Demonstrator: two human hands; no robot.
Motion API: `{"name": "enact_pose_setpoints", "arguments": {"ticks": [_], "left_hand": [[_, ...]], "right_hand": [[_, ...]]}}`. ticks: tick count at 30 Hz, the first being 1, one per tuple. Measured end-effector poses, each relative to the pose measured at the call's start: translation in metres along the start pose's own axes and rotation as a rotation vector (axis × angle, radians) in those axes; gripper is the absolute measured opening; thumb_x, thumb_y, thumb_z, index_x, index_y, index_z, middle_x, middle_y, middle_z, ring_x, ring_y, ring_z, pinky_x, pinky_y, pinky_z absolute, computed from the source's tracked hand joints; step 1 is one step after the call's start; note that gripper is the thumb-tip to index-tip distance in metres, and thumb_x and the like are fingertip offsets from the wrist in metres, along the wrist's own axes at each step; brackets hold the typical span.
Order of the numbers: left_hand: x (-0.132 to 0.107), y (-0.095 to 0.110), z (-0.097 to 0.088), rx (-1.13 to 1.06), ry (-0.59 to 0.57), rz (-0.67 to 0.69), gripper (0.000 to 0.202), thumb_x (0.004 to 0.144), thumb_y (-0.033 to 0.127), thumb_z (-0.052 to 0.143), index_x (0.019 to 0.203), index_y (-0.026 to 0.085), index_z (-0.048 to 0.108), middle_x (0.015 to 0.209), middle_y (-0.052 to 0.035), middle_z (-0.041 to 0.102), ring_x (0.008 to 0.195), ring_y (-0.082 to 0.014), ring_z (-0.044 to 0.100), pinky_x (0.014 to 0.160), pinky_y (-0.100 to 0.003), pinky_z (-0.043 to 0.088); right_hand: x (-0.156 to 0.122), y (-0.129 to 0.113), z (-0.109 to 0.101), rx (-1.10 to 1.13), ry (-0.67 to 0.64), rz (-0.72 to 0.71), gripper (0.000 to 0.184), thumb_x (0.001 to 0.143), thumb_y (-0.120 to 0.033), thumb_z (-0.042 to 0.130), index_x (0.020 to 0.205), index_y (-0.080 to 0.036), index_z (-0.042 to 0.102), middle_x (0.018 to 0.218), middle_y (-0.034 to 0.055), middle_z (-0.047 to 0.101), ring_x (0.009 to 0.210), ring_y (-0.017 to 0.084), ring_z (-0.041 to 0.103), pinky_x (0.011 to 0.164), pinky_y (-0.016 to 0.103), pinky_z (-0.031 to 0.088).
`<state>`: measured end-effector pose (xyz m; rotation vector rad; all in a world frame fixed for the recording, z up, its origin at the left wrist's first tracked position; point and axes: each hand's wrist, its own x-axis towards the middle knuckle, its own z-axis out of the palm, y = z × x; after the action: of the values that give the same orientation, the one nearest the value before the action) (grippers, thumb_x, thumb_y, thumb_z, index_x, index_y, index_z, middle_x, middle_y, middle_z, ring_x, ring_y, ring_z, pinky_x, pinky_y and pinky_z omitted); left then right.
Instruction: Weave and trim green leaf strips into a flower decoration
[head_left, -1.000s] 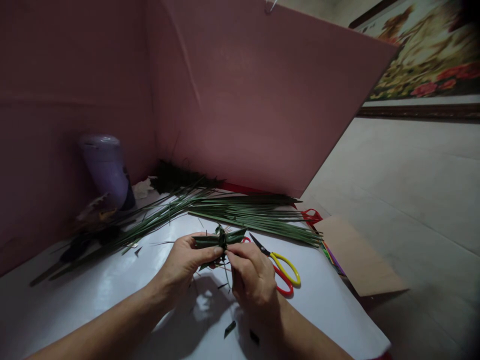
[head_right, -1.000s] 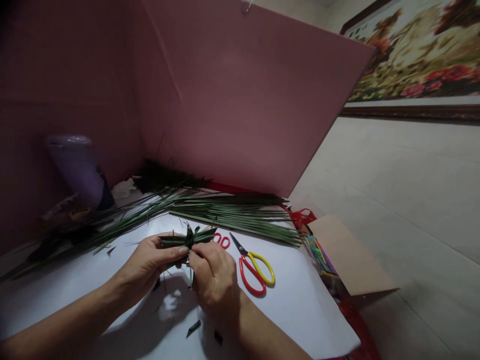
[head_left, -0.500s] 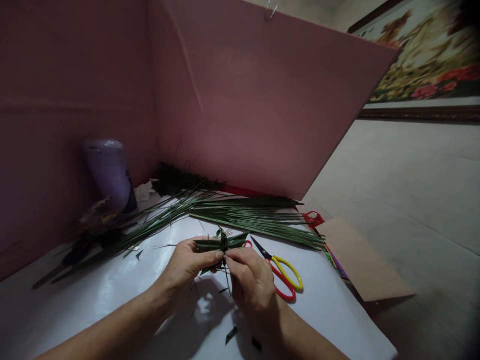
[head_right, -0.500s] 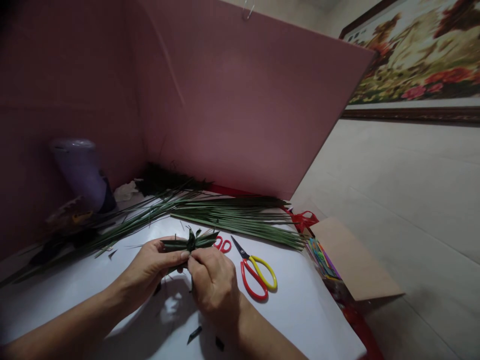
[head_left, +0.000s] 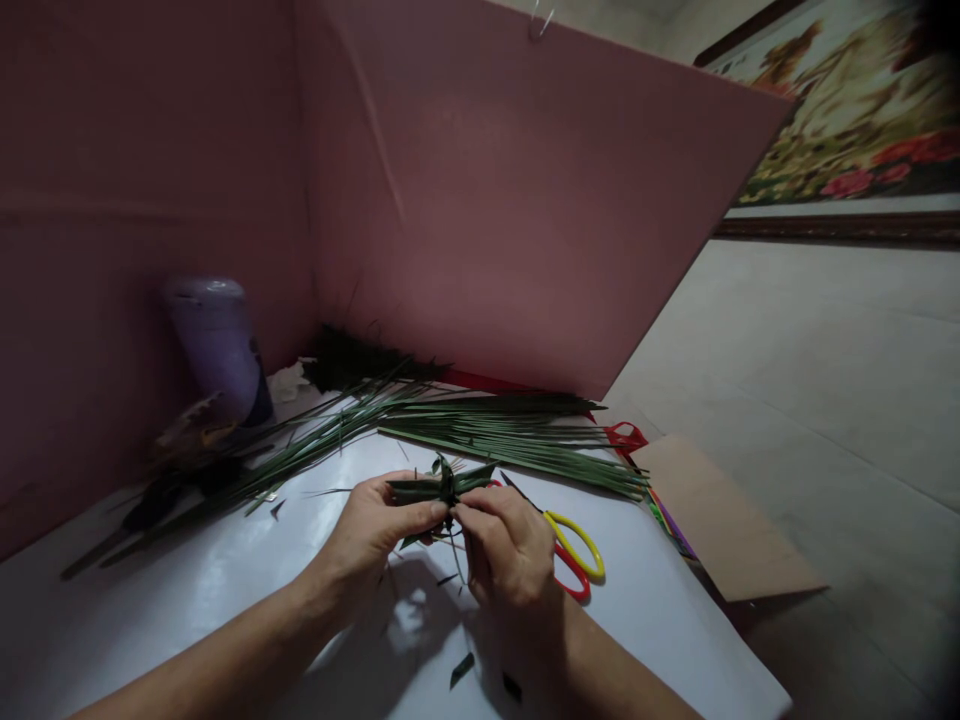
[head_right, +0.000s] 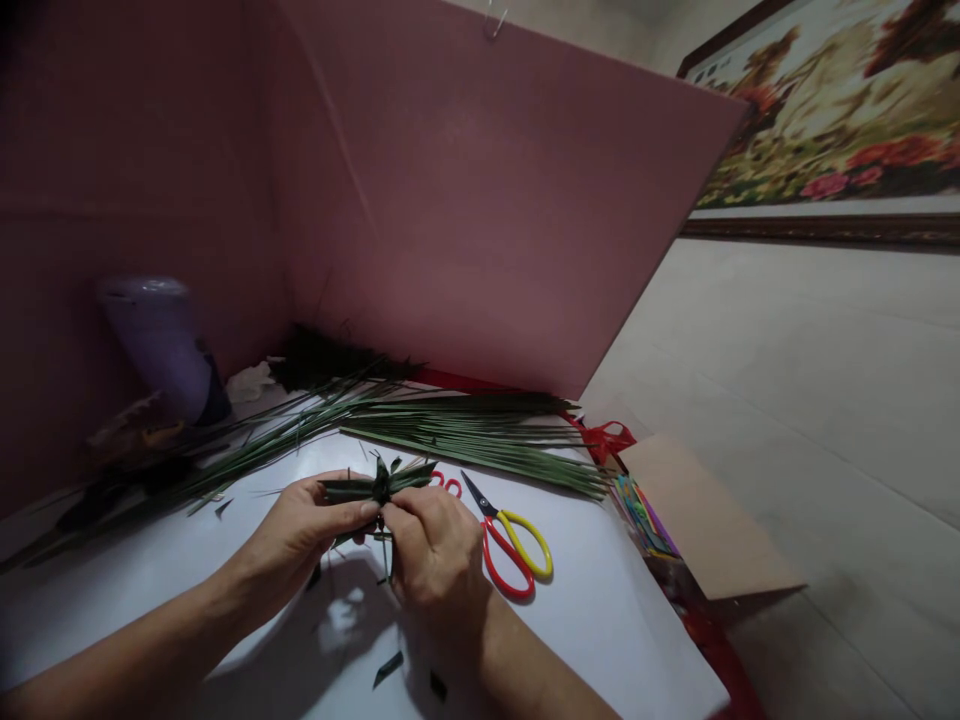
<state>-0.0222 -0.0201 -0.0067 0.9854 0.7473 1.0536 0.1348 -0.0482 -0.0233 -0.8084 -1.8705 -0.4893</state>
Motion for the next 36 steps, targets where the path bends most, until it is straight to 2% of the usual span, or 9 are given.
{"name": "enact_pose_setpoints", "arguments": {"ticks": [5, 12, 17, 21, 30, 36], "left_hand": [[-0.0002, -0.0008, -0.0012, 0.011, 0.009, 0.014, 0.016, 0.062, 0.019, 0.075, 0.074, 0.013, 0.068, 0.064, -0.0020, 0.062, 0.059, -0.0117, 0.052, 0.058, -0.024, 0.040], [-0.0019, 0.0027, 0.0007, 0.078, -0.035, 0.027, 0.013, 0.062, 0.019, 0.074, 0.073, 0.012, 0.070, 0.067, -0.0046, 0.063, 0.061, -0.0131, 0.051, 0.056, -0.024, 0.040], [-0.0032, 0.0036, 0.0011, 0.074, -0.039, 0.025, 0.013, 0.062, 0.019, 0.073, 0.072, 0.012, 0.070, 0.066, -0.0038, 0.063, 0.060, -0.0127, 0.049, 0.057, -0.025, 0.039], [-0.0033, 0.0026, 0.0009, 0.065, -0.040, 0.036, 0.010, 0.063, 0.020, 0.073, 0.069, 0.013, 0.068, 0.063, -0.0020, 0.061, 0.058, -0.0115, 0.048, 0.057, -0.024, 0.039], [-0.0006, 0.0041, 0.0013, 0.058, -0.079, 0.038, 0.010, 0.064, 0.019, 0.072, 0.071, 0.013, 0.069, 0.064, -0.0035, 0.062, 0.060, -0.0123, 0.048, 0.057, -0.024, 0.039], [-0.0013, 0.0029, 0.0000, 0.061, -0.064, 0.038, 0.012, 0.065, 0.020, 0.072, 0.074, 0.012, 0.069, 0.068, -0.0040, 0.063, 0.062, -0.0124, 0.049, 0.059, -0.025, 0.039]], "right_hand": [[-0.0018, 0.0041, -0.0034, -0.046, -0.024, -0.045, 0.028, 0.077, -0.004, 0.056, 0.101, -0.018, 0.061, 0.087, 0.0081, 0.064, 0.081, 0.019, 0.059, 0.066, 0.032, 0.050], [0.0017, 0.0029, -0.0046, -0.051, -0.034, 0.016, 0.024, 0.078, -0.006, 0.055, 0.097, -0.018, 0.062, 0.083, 0.0066, 0.062, 0.075, 0.017, 0.058, 0.063, 0.030, 0.048], [-0.0005, 0.0021, -0.0071, -0.066, -0.092, -0.028, 0.026, 0.077, -0.008, 0.057, 0.101, -0.017, 0.060, 0.086, 0.0080, 0.064, 0.079, 0.019, 0.058, 0.068, 0.033, 0.049], [-0.0038, 0.0034, -0.0084, -0.105, -0.091, -0.104, 0.027, 0.078, -0.008, 0.057, 0.103, -0.017, 0.060, 0.085, 0.0078, 0.065, 0.082, 0.020, 0.059, 0.071, 0.035, 0.050], [-0.0015, 0.0025, -0.0076, -0.107, -0.079, -0.061, 0.026, 0.080, -0.008, 0.055, 0.103, -0.019, 0.059, 0.086, 0.0074, 0.065, 0.080, 0.019, 0.060, 0.069, 0.034, 0.050], [-0.0042, 0.0031, -0.0087, -0.084, -0.081, -0.112, 0.029, 0.078, -0.007, 0.056, 0.103, -0.018, 0.060, 0.086, 0.0079, 0.065, 0.083, 0.021, 0.059, 0.070, 0.035, 0.050]]}}
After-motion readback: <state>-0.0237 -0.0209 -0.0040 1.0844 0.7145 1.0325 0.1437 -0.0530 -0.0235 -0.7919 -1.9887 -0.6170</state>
